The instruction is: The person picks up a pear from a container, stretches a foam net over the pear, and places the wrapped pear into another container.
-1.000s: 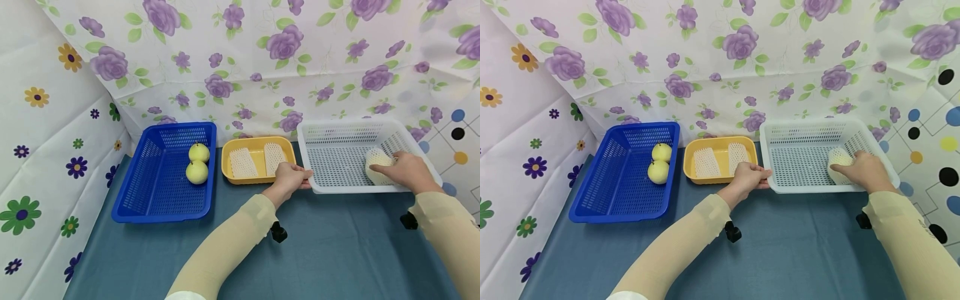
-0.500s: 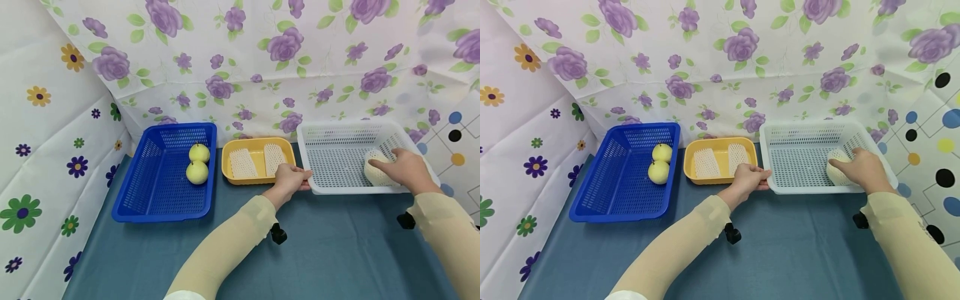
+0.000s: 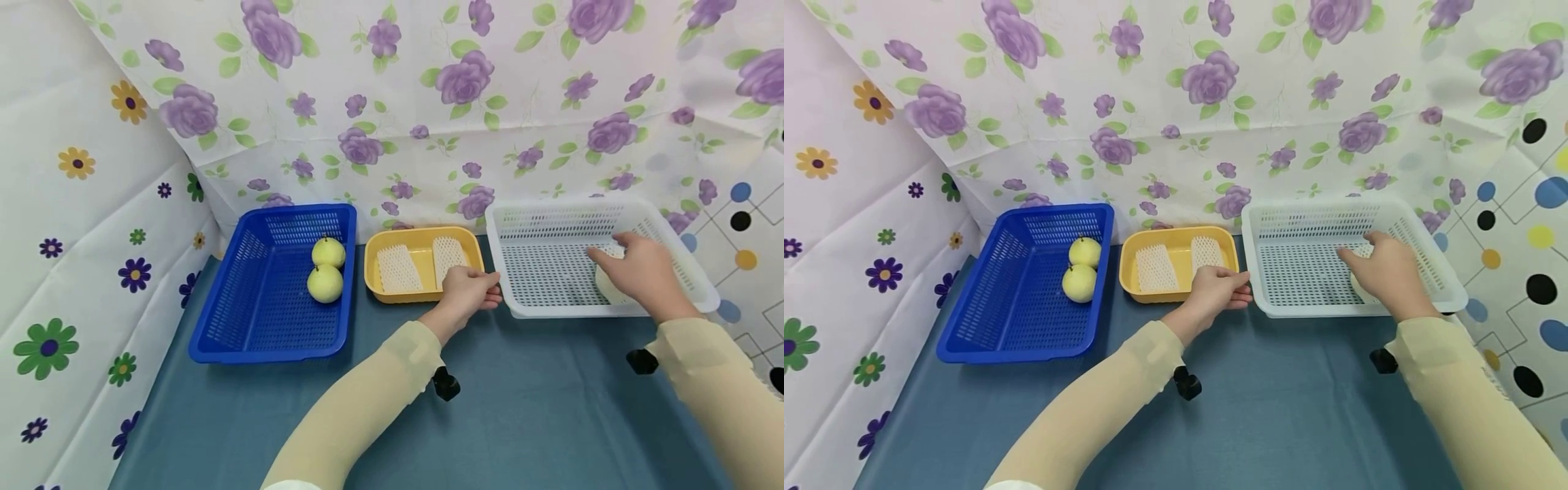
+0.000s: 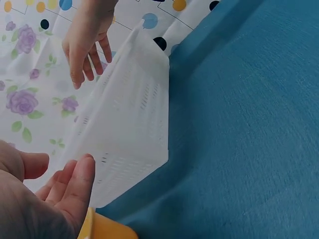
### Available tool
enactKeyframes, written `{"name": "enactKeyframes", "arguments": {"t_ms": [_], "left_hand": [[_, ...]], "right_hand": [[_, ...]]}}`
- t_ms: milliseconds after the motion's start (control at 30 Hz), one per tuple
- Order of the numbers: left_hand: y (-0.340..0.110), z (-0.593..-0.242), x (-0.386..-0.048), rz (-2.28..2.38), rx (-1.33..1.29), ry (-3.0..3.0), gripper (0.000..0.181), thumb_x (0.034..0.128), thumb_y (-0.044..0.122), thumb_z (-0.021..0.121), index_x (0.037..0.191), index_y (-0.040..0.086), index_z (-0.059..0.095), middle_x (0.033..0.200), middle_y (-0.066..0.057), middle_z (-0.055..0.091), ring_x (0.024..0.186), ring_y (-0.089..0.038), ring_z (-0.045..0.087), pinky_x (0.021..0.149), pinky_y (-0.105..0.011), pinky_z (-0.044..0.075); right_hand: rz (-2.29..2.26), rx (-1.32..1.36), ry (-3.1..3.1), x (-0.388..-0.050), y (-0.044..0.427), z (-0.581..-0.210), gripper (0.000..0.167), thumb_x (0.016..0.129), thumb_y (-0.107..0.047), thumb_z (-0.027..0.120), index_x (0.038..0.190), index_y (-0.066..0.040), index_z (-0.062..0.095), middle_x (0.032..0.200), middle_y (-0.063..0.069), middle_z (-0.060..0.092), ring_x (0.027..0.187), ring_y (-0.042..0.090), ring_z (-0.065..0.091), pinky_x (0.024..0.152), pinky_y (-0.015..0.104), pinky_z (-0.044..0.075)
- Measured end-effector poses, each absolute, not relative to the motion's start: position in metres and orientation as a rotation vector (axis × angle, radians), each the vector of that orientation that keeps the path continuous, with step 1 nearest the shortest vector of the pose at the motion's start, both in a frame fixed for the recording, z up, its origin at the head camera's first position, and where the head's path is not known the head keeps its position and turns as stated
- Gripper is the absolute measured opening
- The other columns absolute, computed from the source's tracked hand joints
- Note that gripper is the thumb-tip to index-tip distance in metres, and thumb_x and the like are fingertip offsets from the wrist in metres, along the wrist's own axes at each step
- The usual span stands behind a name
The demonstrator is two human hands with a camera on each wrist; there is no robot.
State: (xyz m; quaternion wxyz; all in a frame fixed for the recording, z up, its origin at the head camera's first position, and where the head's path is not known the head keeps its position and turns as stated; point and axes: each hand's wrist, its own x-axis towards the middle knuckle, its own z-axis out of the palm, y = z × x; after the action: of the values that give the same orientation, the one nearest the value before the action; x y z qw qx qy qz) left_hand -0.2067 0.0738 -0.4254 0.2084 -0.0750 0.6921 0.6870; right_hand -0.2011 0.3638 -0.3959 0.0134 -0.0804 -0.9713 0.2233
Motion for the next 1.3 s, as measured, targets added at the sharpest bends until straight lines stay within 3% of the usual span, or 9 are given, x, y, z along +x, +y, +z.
{"name": "enactKeyframes", "arguments": {"t_ms": [433, 600, 767, 1033, 1300], "left_hand": [[0.042, -0.414, -0.205, 1.919, -0.007, 2.12, 0.016, 0.0881, 0.027, 0.065, 0.09, 0.012, 0.068, 0.084, -0.009, 0.069, 0.08, -0.025, 0.07, 0.064, -0.029, 0.059], [0.026, -0.406, -0.199, 1.995, 0.045, 2.109, 0.018, 0.0882, 0.022, 0.065, 0.093, 0.005, 0.068, 0.09, -0.018, 0.068, 0.086, -0.034, 0.069, 0.072, -0.036, 0.059], [0.008, -0.401, -0.188, 2.011, 0.129, 2.18, 0.02, 0.0895, 0.022, 0.064, 0.096, 0.003, 0.068, 0.093, -0.023, 0.067, 0.086, -0.032, 0.068, 0.073, -0.038, 0.059], [-0.021, -0.396, -0.176, 1.876, 0.201, 2.503, 0.02, 0.0903, 0.031, 0.062, 0.092, 0.012, 0.069, 0.084, -0.007, 0.069, 0.08, -0.025, 0.067, 0.065, -0.027, 0.057], [-0.044, -0.392, -0.167, 1.758, 0.238, 2.721, 0.018, 0.0905, 0.034, 0.061, 0.089, 0.017, 0.069, 0.078, 0.004, 0.066, 0.071, -0.011, 0.06, 0.06, -0.028, 0.053]], "right_hand": [[0.856, -0.181, -2.842, -0.18, 0.317, -0.382, 0.077, 0.086, -0.063, 0.048, 0.139, -0.007, 0.044, 0.135, 0.023, 0.05, 0.119, 0.043, 0.047, 0.086, 0.062, 0.044], [0.909, -0.12, -2.752, -0.171, 0.294, -0.376, 0.068, 0.086, -0.059, 0.052, 0.134, -0.011, 0.051, 0.132, 0.017, 0.055, 0.119, 0.037, 0.051, 0.09, 0.058, 0.045], [0.955, -0.049, -2.67, -0.165, 0.273, -0.377, 0.059, 0.087, -0.053, 0.056, 0.127, -0.011, 0.057, 0.126, 0.016, 0.06, 0.115, 0.033, 0.055, 0.092, 0.054, 0.046], [1.052, 0.027, -2.578, -0.156, 0.244, -0.379, 0.048, 0.085, -0.05, 0.061, 0.117, -0.014, 0.065, 0.117, 0.009, 0.065, 0.106, 0.027, 0.06, 0.087, 0.05, 0.05], [1.079, 0.095, -2.528, -0.151, 0.223, -0.389, 0.04, 0.085, -0.048, 0.063, 0.111, -0.019, 0.068, 0.111, 0.003, 0.068, 0.102, 0.021, 0.063, 0.084, 0.044, 0.053]]}}
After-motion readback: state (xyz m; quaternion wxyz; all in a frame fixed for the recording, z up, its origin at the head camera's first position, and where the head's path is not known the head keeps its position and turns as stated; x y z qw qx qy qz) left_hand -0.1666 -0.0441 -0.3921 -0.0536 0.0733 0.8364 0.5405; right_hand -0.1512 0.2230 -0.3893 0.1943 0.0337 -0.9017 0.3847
